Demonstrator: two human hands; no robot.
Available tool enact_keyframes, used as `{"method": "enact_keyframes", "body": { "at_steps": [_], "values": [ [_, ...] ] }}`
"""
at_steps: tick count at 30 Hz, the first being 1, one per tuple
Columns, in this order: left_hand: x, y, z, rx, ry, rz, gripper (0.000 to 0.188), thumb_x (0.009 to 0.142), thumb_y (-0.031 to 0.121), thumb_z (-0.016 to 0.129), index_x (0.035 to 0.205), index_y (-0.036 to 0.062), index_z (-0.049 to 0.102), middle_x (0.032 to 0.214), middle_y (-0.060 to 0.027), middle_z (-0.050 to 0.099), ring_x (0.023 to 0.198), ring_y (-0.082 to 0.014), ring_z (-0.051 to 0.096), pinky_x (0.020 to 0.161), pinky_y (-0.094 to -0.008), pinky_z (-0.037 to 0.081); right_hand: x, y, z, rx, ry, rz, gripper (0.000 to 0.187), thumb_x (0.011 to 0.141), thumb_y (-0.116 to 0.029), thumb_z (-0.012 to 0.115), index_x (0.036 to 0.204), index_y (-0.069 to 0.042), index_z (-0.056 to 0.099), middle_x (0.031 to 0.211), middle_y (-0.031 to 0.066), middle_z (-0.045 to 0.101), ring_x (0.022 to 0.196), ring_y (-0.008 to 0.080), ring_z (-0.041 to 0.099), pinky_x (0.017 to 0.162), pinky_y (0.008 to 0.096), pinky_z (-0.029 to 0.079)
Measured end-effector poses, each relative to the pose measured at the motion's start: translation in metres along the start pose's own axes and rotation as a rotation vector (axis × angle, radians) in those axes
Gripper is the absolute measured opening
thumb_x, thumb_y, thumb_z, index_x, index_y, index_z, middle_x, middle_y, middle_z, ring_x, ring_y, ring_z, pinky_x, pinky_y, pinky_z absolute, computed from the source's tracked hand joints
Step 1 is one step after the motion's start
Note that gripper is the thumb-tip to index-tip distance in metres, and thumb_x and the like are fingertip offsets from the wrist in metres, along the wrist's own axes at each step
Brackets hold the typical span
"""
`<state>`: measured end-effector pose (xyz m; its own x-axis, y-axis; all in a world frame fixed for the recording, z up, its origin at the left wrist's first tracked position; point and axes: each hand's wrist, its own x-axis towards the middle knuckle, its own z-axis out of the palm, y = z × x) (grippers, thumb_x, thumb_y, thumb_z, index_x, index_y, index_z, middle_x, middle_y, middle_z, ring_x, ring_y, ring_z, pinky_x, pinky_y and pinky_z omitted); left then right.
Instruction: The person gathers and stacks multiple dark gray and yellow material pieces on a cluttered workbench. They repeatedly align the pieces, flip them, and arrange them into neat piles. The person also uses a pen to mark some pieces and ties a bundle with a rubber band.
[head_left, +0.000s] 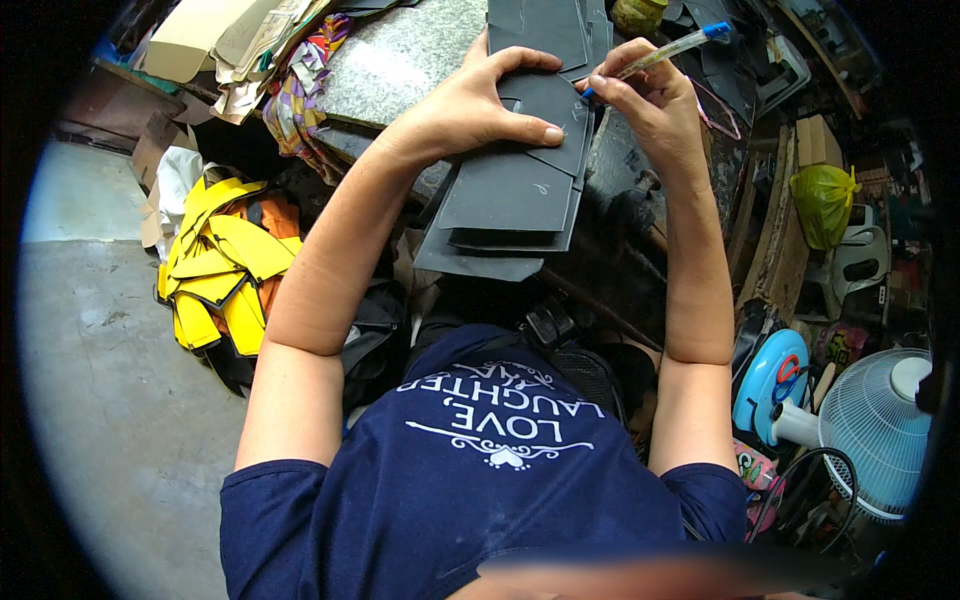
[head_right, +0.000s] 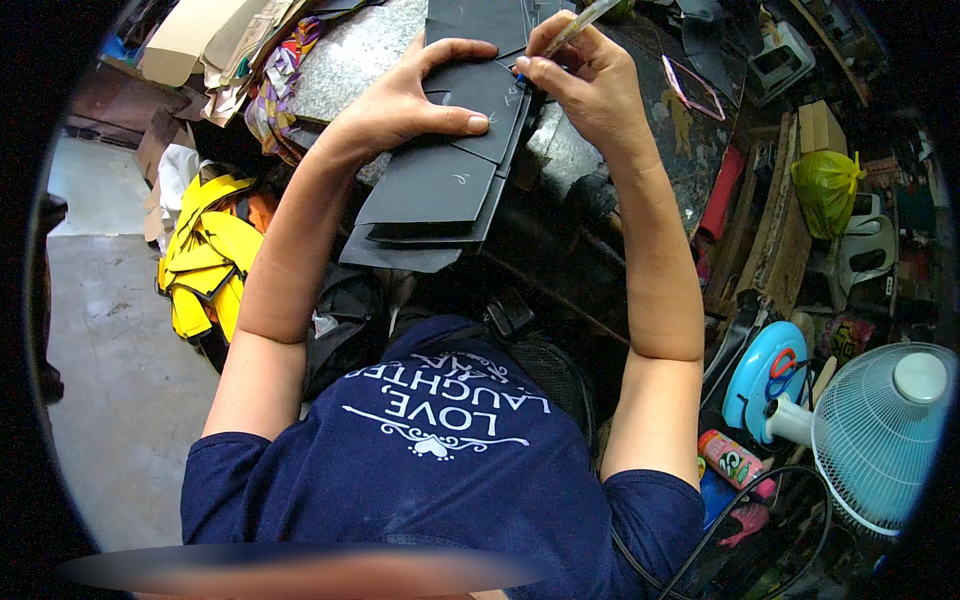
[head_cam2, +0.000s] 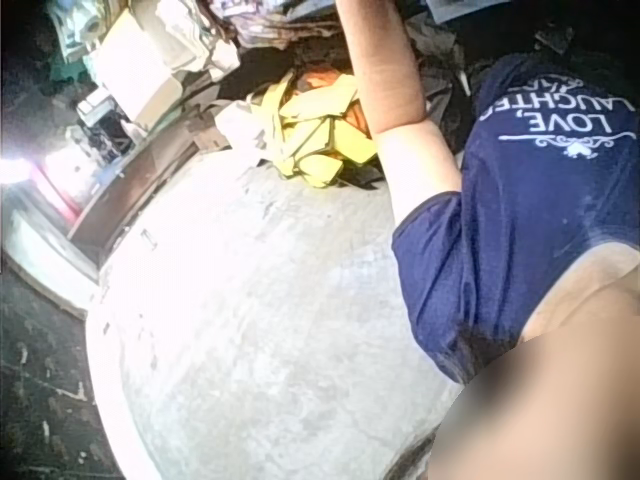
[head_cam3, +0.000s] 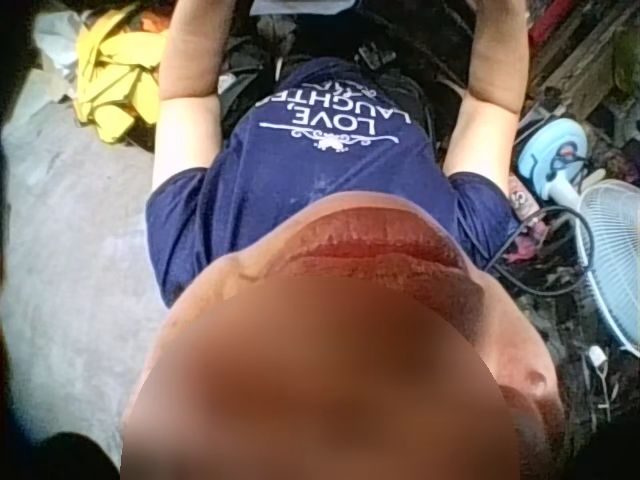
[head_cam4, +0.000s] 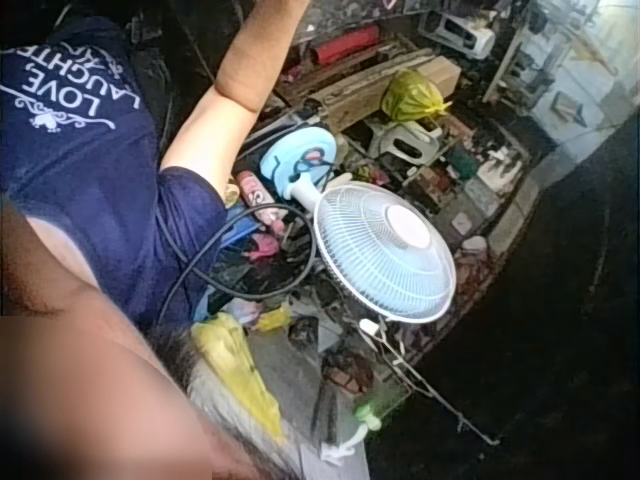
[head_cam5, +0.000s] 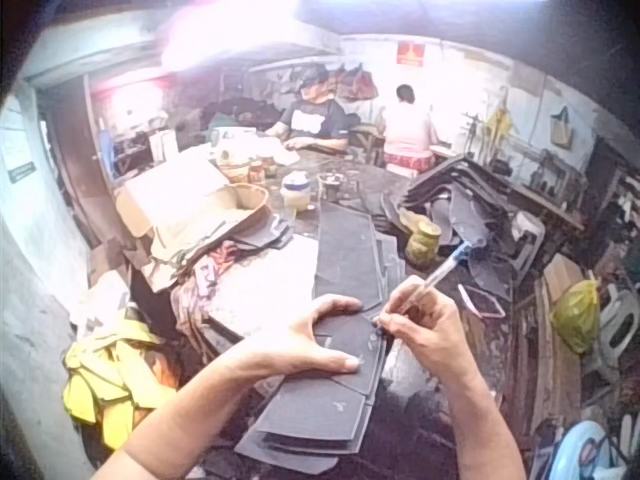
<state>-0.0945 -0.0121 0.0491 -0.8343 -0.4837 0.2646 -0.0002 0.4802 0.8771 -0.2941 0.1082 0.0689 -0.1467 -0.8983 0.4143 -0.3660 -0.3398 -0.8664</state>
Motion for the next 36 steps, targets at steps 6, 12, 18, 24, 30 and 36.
{"method": "enact_keyframes", "body": {
  "at_steps": [6, 12, 18, 24, 30, 36],
  "values": [
    [0.0, 0.002, 0.0, 0.031, 0.001, -0.018, 0.079, 0.061, 0.042, 0.087, 0.128, 0.0103, 0.061, 0.133, -0.0258, 0.038, 0.123, -0.0422, 0.046, 0.105, -0.0421, 0.042, 0.0, 0.0, 0.001, 0.026, -0.008, -0.009, 0.008, 0.09, -0.005, 0.066, 0.096, -0.004, 0.06, 0.088, 0.0058, 0.067, 0.091, 0.0156, 0.069, 0.083, 0.0278, 0.053],
    [0.0, 0.004, -0.001, 0.119, 0.01, 0.012, 0.076, 0.065, 0.034, 0.086, 0.131, 0.0108, 0.058, 0.126, -0.0183, 0.045, 0.121, -0.032, 0.047, 0.108, -0.0354, 0.036, -0.005, 0.003, -0.023, 0.102, 0.023, 0.064, 0.008, 0.09, -0.007, 0.065, 0.096, -0.006, 0.059, 0.084, 0.0032, 0.064, 0.086, 0.015, 0.069, 0.081, 0.029, 0.054],
    [-0.001, 0.01, -0.001, 0.064, 0.005, 0.015, 0.075, 0.065, 0.033, 0.085, 0.13, 0.0092, 0.058, 0.13, -0.0186, 0.045, 0.127, -0.0325, 0.042, 0.111, -0.0361, 0.03, -0.011, 0.033, -0.069, -0.674, 0.066, 0.619, 0.036, 0.082, -0.017, 0.068, 0.116, -0.006, 0.061, 0.083, 0.0114, 0.066, 0.077, 0.0195, 0.066, 0.069, 0.0342, 0.053],
    [-0.002, 0.017, -0.001, 0.019, -0.012, -0.058, 0.074, 0.066, 0.033, 0.084, 0.131, 0.0087, 0.057, 0.133, -0.0192, 0.044, 0.128, -0.0331, 0.042, 0.112, -0.0364, 0.03, -0.02, 0.05, -0.072, -1.208, -0.149, 0.8, 0.033, 0.081, -0.029, 0.067, 0.108, -0.01, 0.066, 0.113, 0.0185, 0.067, 0.109, 0.0355, 0.063, 0.091, 0.0473, 0.049],
    [-0.003, 0.017, 0.0, 0.046, 0.003, -0.06, 0.074, 0.066, 0.034, 0.084, 0.131, 0.0101, 0.058, 0.132, -0.02, 0.043, 0.128, -0.0343, 0.042, 0.112, -0.0373, 0.031, -0.018, 0.039, -0.066, -1.186, -0.002, 0.68, 0.036, 0.086, -0.04, 0.065, 0.106, -0.011, 0.07, 0.11, 0.0185, 0.068, 0.107, 0.0353, 0.064, 0.088, 0.0474, 0.049],
    [-0.001, 0.012, 0.001, 0.103, 0.024, 0.007, 0.072, 0.066, 0.034, 0.084, 0.13, 0.0114, 0.059, 0.129, -0.0207, 0.044, 0.126, -0.0353, 0.043, 0.111, -0.0379, 0.031, 0.006, 0.077, -0.045, -1.056, 0.104, 0.683, 0.064, 0.09, -0.067, 0.044, 0.098, -0.011, 0.074, 0.101, 0.0198, 0.07, 0.1, 0.0382, 0.065, 0.084, 0.0471, 0.05]
  ]
}}
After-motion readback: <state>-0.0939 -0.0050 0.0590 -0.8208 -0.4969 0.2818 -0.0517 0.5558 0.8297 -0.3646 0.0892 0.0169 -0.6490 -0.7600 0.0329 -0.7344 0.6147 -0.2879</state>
